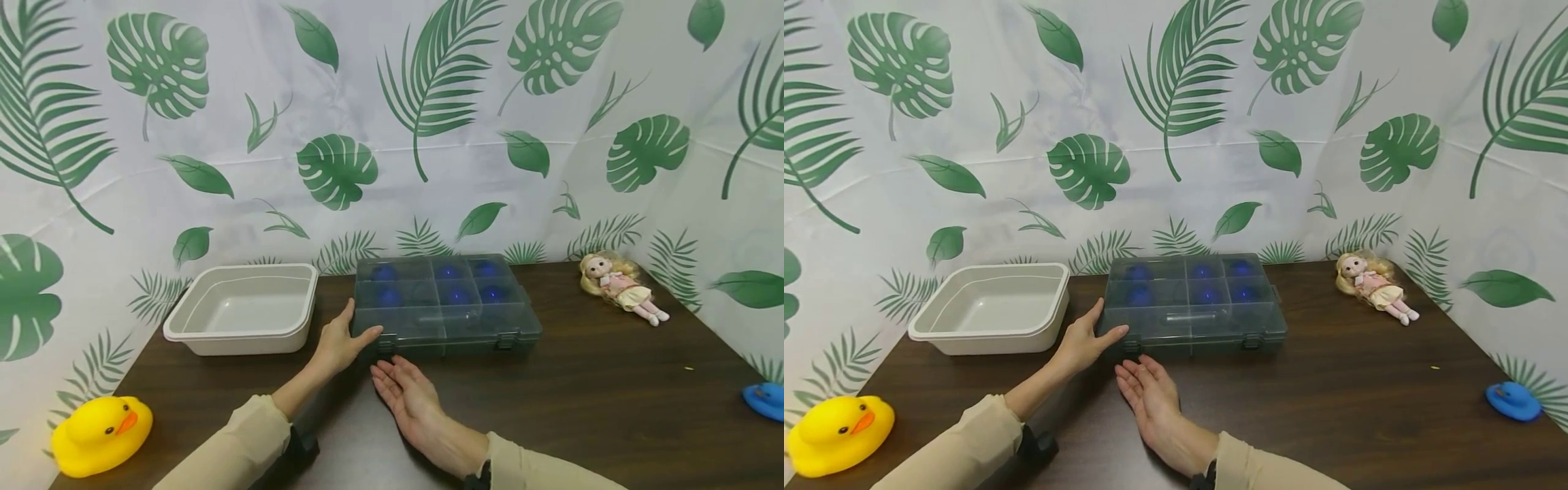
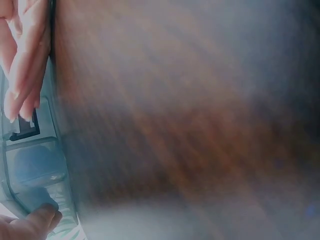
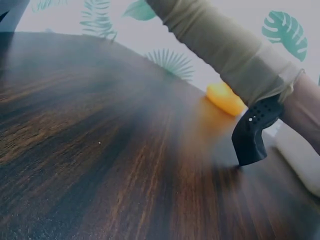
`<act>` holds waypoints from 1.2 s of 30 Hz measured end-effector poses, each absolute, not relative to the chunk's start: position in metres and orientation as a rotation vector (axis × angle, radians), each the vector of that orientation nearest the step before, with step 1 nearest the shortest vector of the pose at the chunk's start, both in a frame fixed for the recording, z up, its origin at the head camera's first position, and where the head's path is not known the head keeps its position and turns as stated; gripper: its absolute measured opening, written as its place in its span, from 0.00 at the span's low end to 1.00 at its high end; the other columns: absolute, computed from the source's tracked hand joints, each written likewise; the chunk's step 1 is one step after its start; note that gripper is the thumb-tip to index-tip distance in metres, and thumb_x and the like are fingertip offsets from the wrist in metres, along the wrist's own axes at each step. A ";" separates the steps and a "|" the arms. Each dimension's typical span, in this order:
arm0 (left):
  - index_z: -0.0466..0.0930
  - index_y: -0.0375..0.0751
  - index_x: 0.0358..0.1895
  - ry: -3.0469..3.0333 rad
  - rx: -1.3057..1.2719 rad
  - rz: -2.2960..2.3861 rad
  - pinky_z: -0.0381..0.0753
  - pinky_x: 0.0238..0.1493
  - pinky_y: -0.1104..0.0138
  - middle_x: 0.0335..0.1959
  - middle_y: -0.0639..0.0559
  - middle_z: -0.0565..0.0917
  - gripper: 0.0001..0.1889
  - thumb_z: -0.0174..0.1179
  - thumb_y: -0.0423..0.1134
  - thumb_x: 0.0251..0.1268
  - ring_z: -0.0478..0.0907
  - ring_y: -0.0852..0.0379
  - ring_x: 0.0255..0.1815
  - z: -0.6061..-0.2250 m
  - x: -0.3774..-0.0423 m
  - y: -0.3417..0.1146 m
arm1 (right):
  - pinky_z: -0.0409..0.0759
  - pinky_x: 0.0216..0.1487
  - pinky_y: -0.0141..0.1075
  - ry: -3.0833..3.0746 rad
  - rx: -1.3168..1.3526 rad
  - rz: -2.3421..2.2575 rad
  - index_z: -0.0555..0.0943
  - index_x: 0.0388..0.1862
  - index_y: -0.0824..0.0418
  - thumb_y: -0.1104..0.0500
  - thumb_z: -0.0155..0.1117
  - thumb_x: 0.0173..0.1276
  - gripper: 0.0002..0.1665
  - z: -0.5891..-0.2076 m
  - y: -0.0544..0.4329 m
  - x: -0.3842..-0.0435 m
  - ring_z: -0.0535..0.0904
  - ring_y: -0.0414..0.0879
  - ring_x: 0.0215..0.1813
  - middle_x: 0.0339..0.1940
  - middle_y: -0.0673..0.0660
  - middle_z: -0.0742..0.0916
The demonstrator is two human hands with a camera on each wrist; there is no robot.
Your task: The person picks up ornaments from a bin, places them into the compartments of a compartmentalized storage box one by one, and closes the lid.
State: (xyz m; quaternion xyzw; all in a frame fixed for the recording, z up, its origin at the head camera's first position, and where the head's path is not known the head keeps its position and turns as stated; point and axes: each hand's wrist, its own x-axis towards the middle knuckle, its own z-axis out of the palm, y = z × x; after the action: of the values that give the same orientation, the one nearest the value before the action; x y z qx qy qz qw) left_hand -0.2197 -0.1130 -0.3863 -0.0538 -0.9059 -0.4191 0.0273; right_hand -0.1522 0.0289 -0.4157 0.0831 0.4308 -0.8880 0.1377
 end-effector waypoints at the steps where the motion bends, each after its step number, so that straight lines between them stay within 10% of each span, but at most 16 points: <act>1: 0.50 0.27 0.71 -2.796 -0.166 -1.298 0.66 0.64 0.50 0.68 0.33 0.62 0.45 0.62 0.51 0.61 0.63 0.40 0.68 -0.386 -0.220 -0.113 | 0.77 0.54 0.30 1.253 0.238 -2.566 0.45 0.72 0.72 0.66 0.36 0.77 0.28 -0.416 0.029 -0.152 0.80 0.40 0.47 0.54 0.60 0.77; 19: 0.50 0.29 0.71 -2.805 -0.140 -1.310 0.66 0.64 0.50 0.69 0.34 0.62 0.44 0.62 0.51 0.61 0.63 0.40 0.68 -0.385 -0.224 -0.116 | 0.77 0.55 0.35 1.403 0.131 -2.469 0.42 0.71 0.75 0.65 0.38 0.77 0.31 -0.416 0.029 -0.155 0.80 0.41 0.48 0.56 0.65 0.76; 29: 0.51 0.28 0.71 -2.801 -0.150 -1.295 0.68 0.63 0.50 0.67 0.33 0.64 0.44 0.62 0.51 0.61 0.65 0.40 0.66 -0.386 -0.226 -0.117 | 0.82 0.46 0.35 1.547 0.153 -2.419 0.68 0.47 0.67 0.60 0.50 0.74 0.10 -0.413 0.030 -0.164 0.84 0.41 0.38 0.36 0.55 0.83; 36: 0.51 0.28 0.71 -2.806 -0.152 -1.305 0.68 0.62 0.50 0.67 0.33 0.64 0.44 0.62 0.51 0.61 0.66 0.40 0.66 -0.385 -0.226 -0.117 | 0.83 0.38 0.34 1.637 0.196 -2.402 0.74 0.41 0.68 0.55 0.56 0.71 0.14 -0.411 0.033 -0.180 0.85 0.40 0.30 0.27 0.51 0.84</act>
State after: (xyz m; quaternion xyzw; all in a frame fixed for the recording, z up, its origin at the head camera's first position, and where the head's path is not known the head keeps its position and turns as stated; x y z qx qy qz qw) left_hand -0.2260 -0.1169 -0.3851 -0.0492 -0.9054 -0.4211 0.0217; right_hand -0.1803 0.0327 -0.4108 0.0668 0.5583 -0.8191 0.1137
